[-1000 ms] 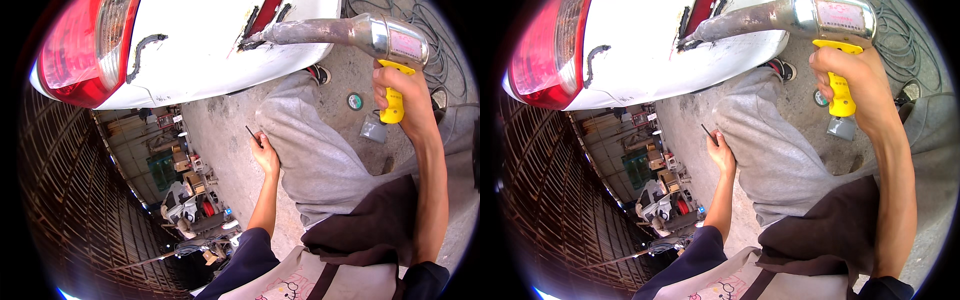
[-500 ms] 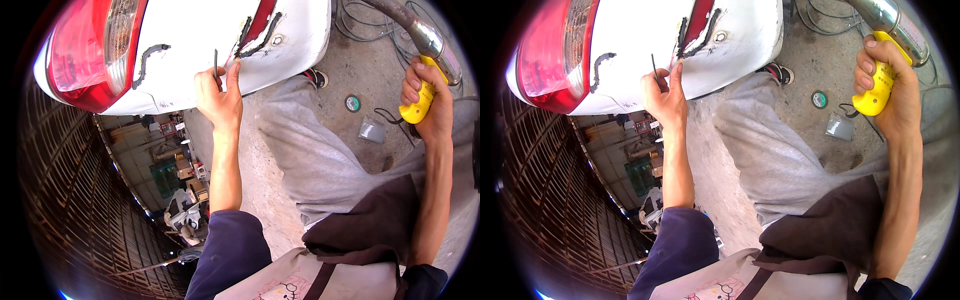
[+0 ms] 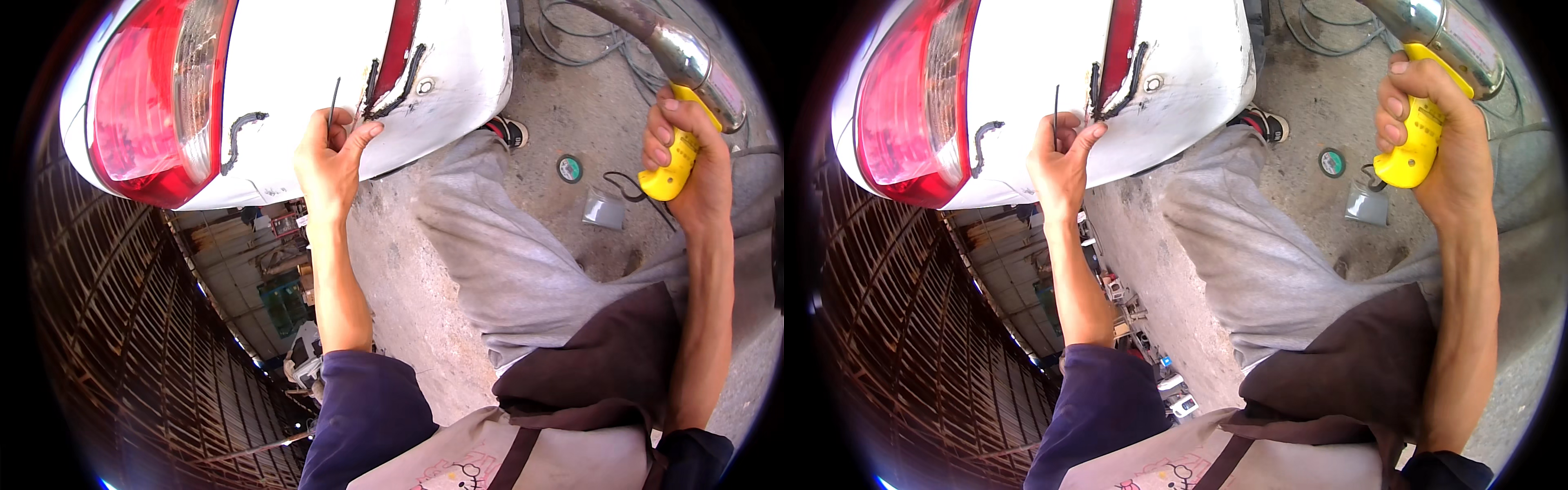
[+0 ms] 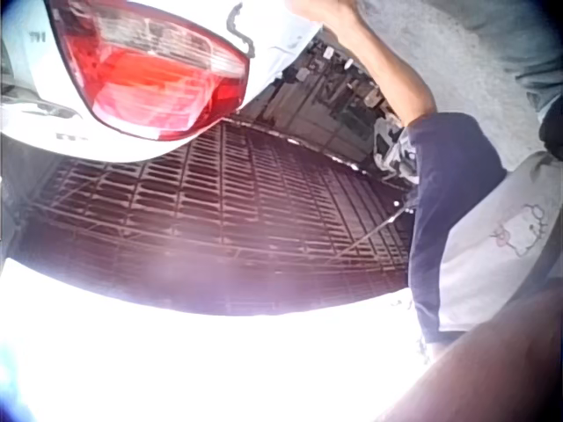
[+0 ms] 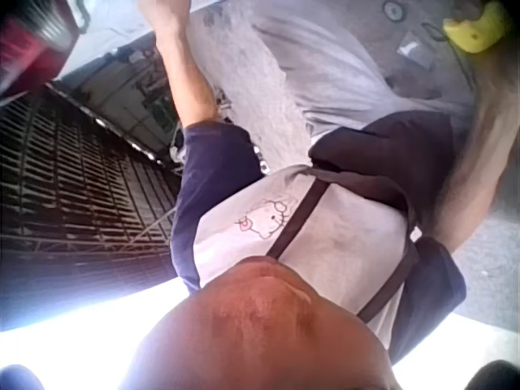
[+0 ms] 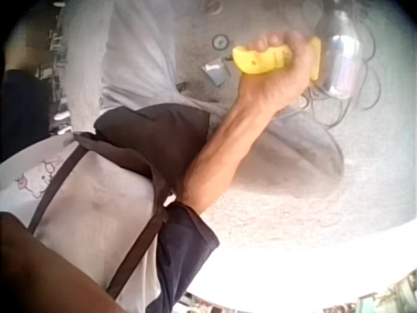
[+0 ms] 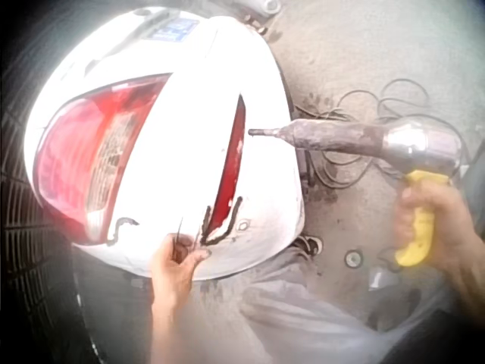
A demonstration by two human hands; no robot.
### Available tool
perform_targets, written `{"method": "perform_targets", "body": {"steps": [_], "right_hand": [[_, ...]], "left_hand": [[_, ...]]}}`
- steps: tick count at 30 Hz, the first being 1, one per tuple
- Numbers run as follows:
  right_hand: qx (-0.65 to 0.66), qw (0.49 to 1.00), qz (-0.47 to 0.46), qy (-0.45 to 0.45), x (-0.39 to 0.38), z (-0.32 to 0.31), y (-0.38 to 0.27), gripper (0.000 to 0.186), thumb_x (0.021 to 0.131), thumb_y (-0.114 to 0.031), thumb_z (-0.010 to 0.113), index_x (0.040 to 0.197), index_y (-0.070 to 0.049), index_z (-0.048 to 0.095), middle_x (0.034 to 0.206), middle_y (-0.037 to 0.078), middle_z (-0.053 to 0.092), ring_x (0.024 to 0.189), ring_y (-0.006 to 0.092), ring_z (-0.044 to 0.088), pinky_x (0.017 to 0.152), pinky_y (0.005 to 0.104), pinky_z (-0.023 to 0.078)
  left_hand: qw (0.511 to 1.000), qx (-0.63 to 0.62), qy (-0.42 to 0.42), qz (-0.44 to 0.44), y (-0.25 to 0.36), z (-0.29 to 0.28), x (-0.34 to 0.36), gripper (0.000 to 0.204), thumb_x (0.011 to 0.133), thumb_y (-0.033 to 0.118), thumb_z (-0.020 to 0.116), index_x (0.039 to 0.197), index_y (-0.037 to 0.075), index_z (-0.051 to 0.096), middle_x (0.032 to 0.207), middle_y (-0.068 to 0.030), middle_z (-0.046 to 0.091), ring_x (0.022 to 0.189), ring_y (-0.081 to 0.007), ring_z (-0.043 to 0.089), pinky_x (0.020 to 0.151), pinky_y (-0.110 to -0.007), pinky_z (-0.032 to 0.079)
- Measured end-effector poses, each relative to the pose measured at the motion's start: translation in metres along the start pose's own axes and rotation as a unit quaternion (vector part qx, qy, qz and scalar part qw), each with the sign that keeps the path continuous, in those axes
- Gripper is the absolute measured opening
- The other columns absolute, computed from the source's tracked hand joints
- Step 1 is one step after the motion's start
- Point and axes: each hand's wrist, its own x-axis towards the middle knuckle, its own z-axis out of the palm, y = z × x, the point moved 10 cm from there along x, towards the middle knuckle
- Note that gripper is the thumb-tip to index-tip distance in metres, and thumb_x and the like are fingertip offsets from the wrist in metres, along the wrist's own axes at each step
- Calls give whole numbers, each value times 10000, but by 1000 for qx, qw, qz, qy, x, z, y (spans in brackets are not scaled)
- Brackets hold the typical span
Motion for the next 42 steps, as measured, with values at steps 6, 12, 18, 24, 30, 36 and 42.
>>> {"method": "perform_targets", "body": {"steps": [6, 12, 18, 24, 30, 36, 42], "right_hand": [[23, 1000, -7, -20, 1, -3, -5, 157, 855, -173, 581, 953, -66, 524, 671, 3, 490, 525, 91, 481, 501, 246, 406], [69, 997, -27, 6, 2, -11, -8, 96, 868, -145, 565, 894, -80, 499, 691, 6, 489, 568, 93, 488, 511, 245, 405], [107, 984, -76, 120, 3, -42, -15, 110, 850, -98, 585, 839, -84, 477, 701, 10, 488, 587, 112, 479, 537, 257, 434], [124, 974, -103, 157, 4, -62, -22, 115, 844, -83, 587, 821, -73, 475, 716, 19, 494, 603, 121, 481, 537, 260, 437], [120, 976, -103, 147, 5, -68, -22, 90, 878, -85, 560, 852, -70, 476, 728, 20, 494, 604, 118, 491, 550, 269, 452], [121, 977, -90, 149, 5, -65, -17, 95, 860, -93, 583, 849, -73, 491, 721, 17, 498, 601, 120, 500, 541, 264, 455], [117, 978, -86, 148, 5, -59, -15, 103, 843, -96, 599, 846, -82, 496, 714, 15, 502, 601, 118, 502, 538, 259, 453]], "left_hand": [[996, 74, 57, 5, -8, -38, -13, 203, 916, 178, 641, 856, -13, 610, 612, -29, 518, 580, -105, 393, 533, -261, 359], [997, 10, 62, 42, -1, -19, -21, 125, 908, 72, 603, 1023, 28, 620, 834, -54, 610, 718, -142, 535, 661, -276, 439], [991, 77, 91, 55, 11, -6, -14, 187, 964, 155, 552, 976, -18, 622, 793, -69, 629, 668, -175, 566, 667, -301, 476], [971, 28, 145, 186, 25, -21, -21, 221, 987, 165, 511, 1102, -16, 567, 758, -25, 553, 628, -148, 517, 581, -271, 418], [998, 35, 52, -5, -14, -9, -28, 260, 1003, 232, 500, 1025, -2, 610, 648, 7, 505, 588, -28, 417, 485, -221, 290], [959, 177, -13, 222, 20, 8, -40, 373, 832, 7, 619, 1179, 145, 626, 776, -64, 598, 590, -265, 585, 532, -376, 480], [876, 346, -131, 310, 32, 24, -32, 527, 809, 225, 705, 1313, 271, 557, 643, -27, 455, 495, -199, 540, 448, -338, 441]]}}
